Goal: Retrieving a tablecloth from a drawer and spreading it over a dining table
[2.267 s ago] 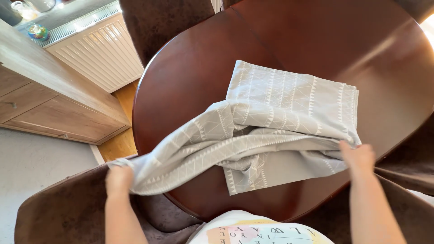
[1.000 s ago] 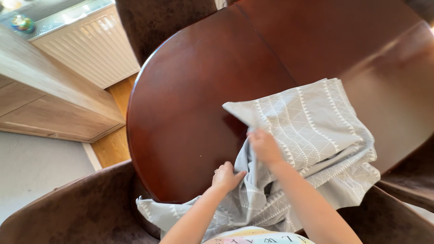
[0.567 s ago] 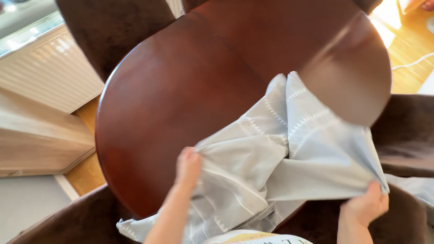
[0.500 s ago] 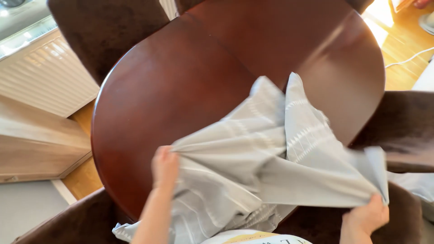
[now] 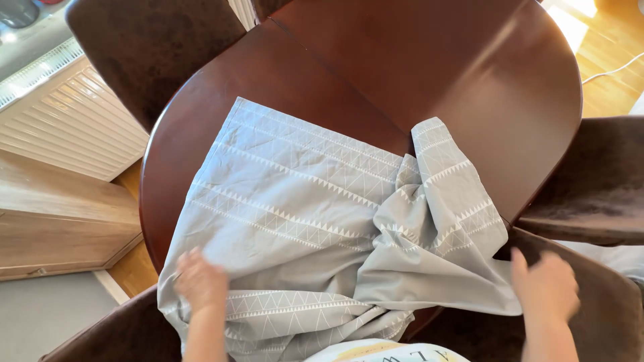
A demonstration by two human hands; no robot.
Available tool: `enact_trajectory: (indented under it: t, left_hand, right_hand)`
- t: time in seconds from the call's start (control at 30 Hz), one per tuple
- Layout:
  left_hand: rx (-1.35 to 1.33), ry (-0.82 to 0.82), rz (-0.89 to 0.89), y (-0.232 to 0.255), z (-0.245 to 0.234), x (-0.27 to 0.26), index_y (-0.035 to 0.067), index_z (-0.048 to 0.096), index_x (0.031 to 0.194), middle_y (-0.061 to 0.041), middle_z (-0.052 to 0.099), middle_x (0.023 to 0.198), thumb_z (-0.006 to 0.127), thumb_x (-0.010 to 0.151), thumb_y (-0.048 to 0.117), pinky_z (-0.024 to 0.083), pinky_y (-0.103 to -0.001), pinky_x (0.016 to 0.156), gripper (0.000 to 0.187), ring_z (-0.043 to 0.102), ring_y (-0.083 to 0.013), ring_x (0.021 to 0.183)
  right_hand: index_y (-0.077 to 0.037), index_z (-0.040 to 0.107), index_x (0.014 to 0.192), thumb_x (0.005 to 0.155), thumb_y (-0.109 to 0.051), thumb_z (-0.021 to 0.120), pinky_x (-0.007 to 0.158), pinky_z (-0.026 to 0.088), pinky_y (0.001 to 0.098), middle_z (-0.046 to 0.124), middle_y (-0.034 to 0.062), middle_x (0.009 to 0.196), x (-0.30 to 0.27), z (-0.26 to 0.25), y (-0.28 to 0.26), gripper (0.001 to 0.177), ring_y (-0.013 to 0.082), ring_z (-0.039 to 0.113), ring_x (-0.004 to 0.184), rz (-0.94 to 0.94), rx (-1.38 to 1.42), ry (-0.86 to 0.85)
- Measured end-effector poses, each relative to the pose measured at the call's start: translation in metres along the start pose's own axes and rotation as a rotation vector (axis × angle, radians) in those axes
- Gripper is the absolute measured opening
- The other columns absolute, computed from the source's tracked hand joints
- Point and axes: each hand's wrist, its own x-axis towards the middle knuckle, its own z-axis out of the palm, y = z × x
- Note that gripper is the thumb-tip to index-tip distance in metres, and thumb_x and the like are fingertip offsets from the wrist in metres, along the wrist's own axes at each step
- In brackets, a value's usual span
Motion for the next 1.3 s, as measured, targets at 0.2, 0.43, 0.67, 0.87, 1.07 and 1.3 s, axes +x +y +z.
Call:
enact_trajectory:
  t: [0.2, 0.43, 0.67, 0.87, 1.07, 1.3]
  left_hand:
    - [-0.166, 0.066, 0.441, 0.119, 0.005, -0.004, 0.014, 0.056, 0.144, -0.023, 0.053, 0.149, 0.079, 0.080, 0.028, 0.052, -0.049, 0.105, 0.070, 0.060, -0.0407, 0.131]
    - [0.018, -0.398, 0.532, 0.192, -0.068, -0.029, 0.034, 0.022, 0.164, -0.018, 0.013, 0.172, 0.076, 0.078, 0.071, 0.033, -0.069, 0.113, 0.109, 0.019, -0.0462, 0.156]
    - [0.061, -0.313, 0.479, 0.199, -0.031, 0.016, 0.036, 0.021, 0.165, -0.022, 0.012, 0.172, 0.069, 0.079, 0.078, 0.030, -0.079, 0.106, 0.107, 0.020, -0.0494, 0.154]
    - [0.021, -0.320, 0.434, 0.207, -0.048, 0.060, 0.036, 0.019, 0.164, -0.022, 0.012, 0.171, 0.069, 0.082, 0.072, 0.038, -0.076, 0.103, 0.102, 0.021, -0.0498, 0.154]
    - [-0.117, -0.527, 0.149, 0.230, -0.125, 0.098, 0.039, 0.016, 0.161, -0.008, -0.016, 0.173, 0.070, 0.085, 0.061, 0.033, -0.070, 0.113, 0.096, -0.003, -0.0413, 0.159]
    - [-0.137, -0.529, -0.005, 0.232, -0.144, 0.153, 0.045, 0.010, 0.163, -0.001, -0.016, 0.173, 0.070, 0.084, 0.064, 0.038, -0.065, 0.113, 0.102, -0.007, -0.0324, 0.159]
  right_hand:
    - [-0.001, 0.065, 0.140, 0.095, -0.068, 0.064, 0.100, 0.050, 0.0620, 0.066, 0.0264, 0.135, 0.059, 0.017, -0.080, 0.081, 0.0456, 0.060, 0.128, -0.249, 0.388, -0.148]
    - [0.012, 0.054, 0.144, 0.092, -0.072, 0.052, 0.115, 0.041, 0.0599, 0.059, 0.0331, 0.145, -0.001, -0.033, -0.163, 0.098, 0.0461, 0.053, 0.139, -0.331, 0.145, -0.424]
    - [0.000, 0.070, 0.120, 0.091, -0.081, 0.042, 0.108, 0.051, 0.0528, 0.074, 0.0245, 0.126, 0.005, -0.025, -0.164, 0.091, 0.0404, 0.065, 0.128, -0.473, -0.005, -0.569]
    - [-0.011, 0.076, 0.112, 0.097, -0.049, 0.050, 0.097, 0.058, 0.0489, 0.080, 0.0175, 0.109, 0.105, 0.062, -0.154, 0.048, 0.0358, 0.074, 0.114, -0.583, -0.125, -0.257]
    - [0.002, 0.068, 0.094, 0.104, -0.031, 0.049, 0.081, 0.049, 0.0554, 0.073, 0.0283, 0.094, 0.251, 0.038, -0.160, 0.040, 0.0522, 0.066, 0.093, -0.358, 0.289, 0.154]
    - [-0.018, 0.026, 0.079, 0.098, -0.018, 0.050, 0.046, 0.035, 0.0349, 0.034, -0.0032, 0.078, 0.219, 0.027, -0.208, 0.031, 0.0130, 0.036, 0.068, 0.100, 1.394, 0.132]
